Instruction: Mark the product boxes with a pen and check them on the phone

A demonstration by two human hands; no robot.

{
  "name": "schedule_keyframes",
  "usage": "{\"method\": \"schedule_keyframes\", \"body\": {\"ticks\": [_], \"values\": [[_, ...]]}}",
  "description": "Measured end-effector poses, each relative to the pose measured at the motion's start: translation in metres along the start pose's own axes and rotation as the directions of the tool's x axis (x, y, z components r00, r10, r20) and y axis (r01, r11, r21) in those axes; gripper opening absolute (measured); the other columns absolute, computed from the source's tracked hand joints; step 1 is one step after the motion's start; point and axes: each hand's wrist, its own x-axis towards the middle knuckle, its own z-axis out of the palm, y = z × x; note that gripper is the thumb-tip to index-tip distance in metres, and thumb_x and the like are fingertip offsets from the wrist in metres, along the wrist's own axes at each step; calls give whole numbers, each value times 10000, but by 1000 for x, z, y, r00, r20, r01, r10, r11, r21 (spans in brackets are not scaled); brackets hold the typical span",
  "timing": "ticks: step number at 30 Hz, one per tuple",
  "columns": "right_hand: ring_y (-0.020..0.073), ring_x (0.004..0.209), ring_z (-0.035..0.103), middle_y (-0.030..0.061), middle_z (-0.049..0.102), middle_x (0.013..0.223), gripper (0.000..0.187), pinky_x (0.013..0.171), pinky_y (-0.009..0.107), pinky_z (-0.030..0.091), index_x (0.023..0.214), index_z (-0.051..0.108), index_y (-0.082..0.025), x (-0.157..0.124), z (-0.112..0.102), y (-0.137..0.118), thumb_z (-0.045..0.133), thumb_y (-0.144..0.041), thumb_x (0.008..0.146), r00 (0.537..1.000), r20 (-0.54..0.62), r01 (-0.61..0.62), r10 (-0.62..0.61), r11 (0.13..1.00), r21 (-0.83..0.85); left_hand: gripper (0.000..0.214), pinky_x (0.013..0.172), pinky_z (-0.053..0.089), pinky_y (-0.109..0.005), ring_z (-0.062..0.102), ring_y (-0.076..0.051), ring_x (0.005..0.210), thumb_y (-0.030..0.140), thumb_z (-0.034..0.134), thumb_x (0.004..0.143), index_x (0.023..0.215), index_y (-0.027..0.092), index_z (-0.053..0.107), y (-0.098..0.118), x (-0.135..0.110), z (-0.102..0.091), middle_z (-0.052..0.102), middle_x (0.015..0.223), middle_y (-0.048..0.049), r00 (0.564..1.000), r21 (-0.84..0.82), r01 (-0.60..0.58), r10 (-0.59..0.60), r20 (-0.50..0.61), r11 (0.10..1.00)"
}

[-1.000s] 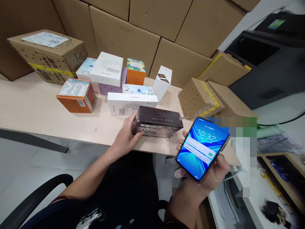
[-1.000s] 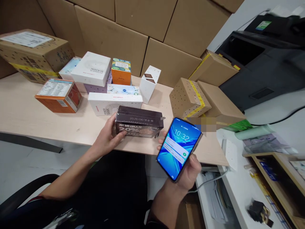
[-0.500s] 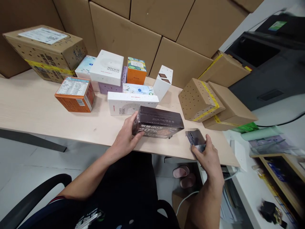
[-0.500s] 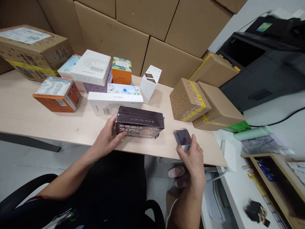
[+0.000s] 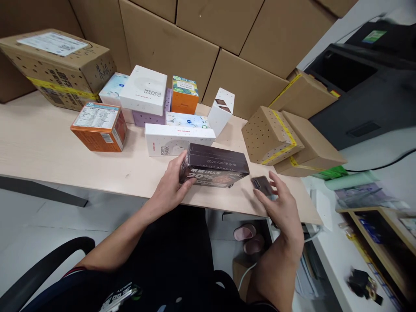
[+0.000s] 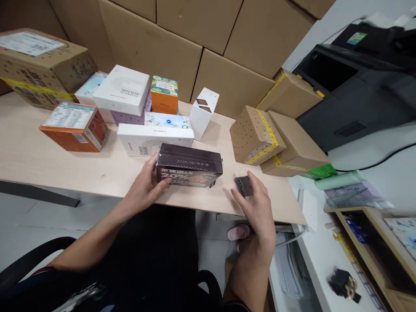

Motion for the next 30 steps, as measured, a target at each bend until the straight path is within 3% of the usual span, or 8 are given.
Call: {"method": "schedule_keyframes", "body": {"ticks": [4, 6, 10, 14, 17, 22, 27, 30], "values": [[260, 1076, 694, 124, 480, 1614, 807, 897, 460, 610, 1581, 432, -344, 17, 1, -54, 762, -530, 868, 960, 117, 220, -256, 942, 255, 787, 1202, 442, -601, 444, -389, 1482, 331, 664, 978, 1653, 296, 261, -3, 0, 0, 455, 1584, -165, 1000, -14, -13, 13, -6, 1000], [270, 1112, 686, 103, 452, 1641, 815, 860, 444, 628, 1585, 427, -368, 28, 6, -70, 777, -513, 863, 925, 156, 292, -347, 910, 293, 781, 1196, 447, -610, 457, -394, 1472, 332, 663, 977, 1650, 293, 270, -4, 0, 0, 464, 1575, -168, 1000, -14, -16, 16, -9, 1000], [315, 1331, 593, 98, 533, 1569, 702, 907, 444, 636, 1565, 470, -348, 41, 21, -75, 724, -458, 920, 880, 193, 358, -434, 873, 331, 775, 1195, 449, -619, 467, -401, 1466, 331, 678, 964, 1639, 280, 300, -7, -1, 0, 471, 1572, -170, 1000, -29, -6, 6, -24, 1000], [285, 1352, 588, 89, 596, 1477, 611, 1055, 462, 582, 1502, 545, -350, 36, 26, -68, 741, -400, 926, 881, 69, 401, -467, 818, 413, 796, 1238, 405, -611, 461, -380, 1485, 353, 689, 970, 1648, 301, 274, -10, -4, 1, 454, 1603, -163, 1000, -114, 16, -18, -20, 993], [281, 1348, 589, 85, 609, 1442, 597, 1056, 452, 581, 1458, 585, -350, 30, 21, -66, 781, -383, 894, 901, -71, 416, -428, 804, 425, 818, 1252, 381, -609, 444, -356, 1511, 379, 681, 985, 1659, 348, 219, -12, -6, 2, 419, 1639, -147, 997, -144, 30, -40, -67, 989], [299, 1297, 613, 103, 587, 1426, 662, 1055, 539, 573, 1471, 529, -315, 39, 12, -61, 777, -425, 867, 891, -402, 382, -212, 828, 410, 799, 1162, 494, -551, 477, -330, 1491, 401, 679, 989, 1651, 333, 238, -7, -8, 1, 519, 1552, -147, 995, -100, 64, -71, -75, 993], [273, 1076, 664, 134, 502, 1433, 735, 839, 507, 638, 1497, 461, -296, 61, 14, -50, 720, -493, 838, 845, -534, 234, -36, 923, 307, 767, 1020, 590, -472, 566, -325, 1406, 407, 676, 993, 1639, 309, 275, -1, -6, -1, 569, 1497, -159, 996, -54, 51, -55, -70, 997], [294, 1120, 627, 151, 509, 1372, 704, 863, 514, 620, 1443, 514, -243, 78, 24, -49, 698, -470, 802, 810, -586, 165, -7, 962, 216, 761, 992, 598, -456, 572, -336, 1399, 426, 674, 992, 1635, 295, 289, 0, -5, -1, 563, 1511, -173, 997, -8, 59, -59, -58, 998]]}}
